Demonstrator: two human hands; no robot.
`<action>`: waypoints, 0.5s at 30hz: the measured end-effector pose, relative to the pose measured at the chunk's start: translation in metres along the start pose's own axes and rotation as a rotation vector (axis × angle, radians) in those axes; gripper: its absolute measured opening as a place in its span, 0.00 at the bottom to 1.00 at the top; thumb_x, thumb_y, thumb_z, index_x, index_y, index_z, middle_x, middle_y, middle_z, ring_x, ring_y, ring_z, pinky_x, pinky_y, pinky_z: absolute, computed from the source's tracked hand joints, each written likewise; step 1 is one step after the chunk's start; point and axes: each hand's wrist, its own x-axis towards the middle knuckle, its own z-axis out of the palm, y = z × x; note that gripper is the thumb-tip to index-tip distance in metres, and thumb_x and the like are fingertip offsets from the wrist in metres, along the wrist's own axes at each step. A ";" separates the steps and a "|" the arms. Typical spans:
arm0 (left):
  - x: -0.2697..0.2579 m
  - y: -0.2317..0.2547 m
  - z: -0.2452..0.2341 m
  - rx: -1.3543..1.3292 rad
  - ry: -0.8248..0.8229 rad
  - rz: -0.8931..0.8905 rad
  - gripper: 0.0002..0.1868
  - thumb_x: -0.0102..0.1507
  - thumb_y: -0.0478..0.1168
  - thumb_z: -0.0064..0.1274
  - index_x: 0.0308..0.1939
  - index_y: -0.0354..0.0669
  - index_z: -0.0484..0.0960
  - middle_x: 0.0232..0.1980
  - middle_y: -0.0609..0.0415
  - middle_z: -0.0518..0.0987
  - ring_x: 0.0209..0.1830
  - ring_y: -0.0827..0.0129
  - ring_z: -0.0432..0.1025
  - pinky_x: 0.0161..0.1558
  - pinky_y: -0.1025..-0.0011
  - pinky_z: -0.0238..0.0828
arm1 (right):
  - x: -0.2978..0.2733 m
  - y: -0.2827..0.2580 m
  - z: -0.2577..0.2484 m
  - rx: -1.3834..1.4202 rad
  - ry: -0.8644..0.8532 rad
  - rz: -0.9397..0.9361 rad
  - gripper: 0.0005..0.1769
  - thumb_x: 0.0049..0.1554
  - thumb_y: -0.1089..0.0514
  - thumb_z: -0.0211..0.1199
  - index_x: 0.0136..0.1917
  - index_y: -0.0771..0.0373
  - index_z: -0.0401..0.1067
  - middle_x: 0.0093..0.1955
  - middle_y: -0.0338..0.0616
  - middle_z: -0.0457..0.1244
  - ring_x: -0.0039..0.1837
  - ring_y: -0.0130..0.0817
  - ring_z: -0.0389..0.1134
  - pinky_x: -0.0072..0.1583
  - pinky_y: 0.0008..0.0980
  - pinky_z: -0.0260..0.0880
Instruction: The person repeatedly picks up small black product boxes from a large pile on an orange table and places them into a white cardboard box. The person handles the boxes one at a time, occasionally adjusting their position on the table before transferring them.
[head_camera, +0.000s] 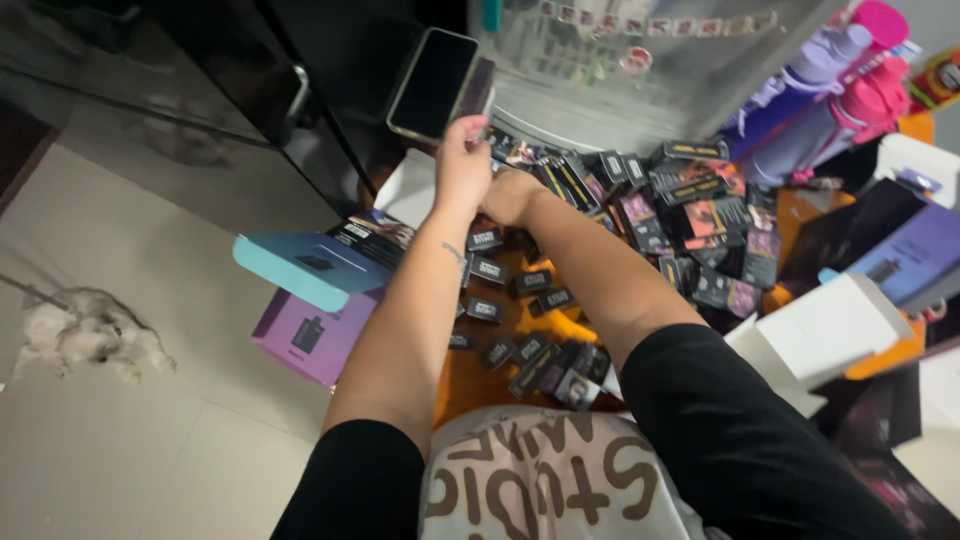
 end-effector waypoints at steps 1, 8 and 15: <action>0.001 0.002 0.003 0.003 0.009 -0.003 0.18 0.61 0.28 0.52 0.55 0.39 0.80 0.55 0.48 0.82 0.53 0.66 0.76 0.56 0.71 0.73 | 0.008 0.001 0.001 0.080 0.014 0.018 0.18 0.61 0.49 0.57 0.63 0.50 0.74 0.63 0.50 0.68 0.66 0.47 0.67 0.67 0.44 0.66; 0.001 0.040 0.011 -0.057 0.006 -0.124 0.18 0.62 0.29 0.51 0.56 0.41 0.81 0.57 0.50 0.81 0.47 0.69 0.73 0.51 0.70 0.73 | 0.056 0.008 0.041 0.361 0.184 -0.133 0.21 0.55 0.49 0.64 0.61 0.54 0.74 0.61 0.49 0.68 0.65 0.45 0.67 0.65 0.44 0.66; -0.010 0.055 0.015 0.035 -0.043 -0.099 0.19 0.63 0.30 0.51 0.58 0.42 0.79 0.57 0.49 0.81 0.48 0.69 0.72 0.53 0.70 0.73 | 0.064 0.015 0.057 0.328 0.220 -0.106 0.22 0.51 0.48 0.69 0.58 0.55 0.75 0.58 0.48 0.69 0.61 0.47 0.69 0.62 0.45 0.68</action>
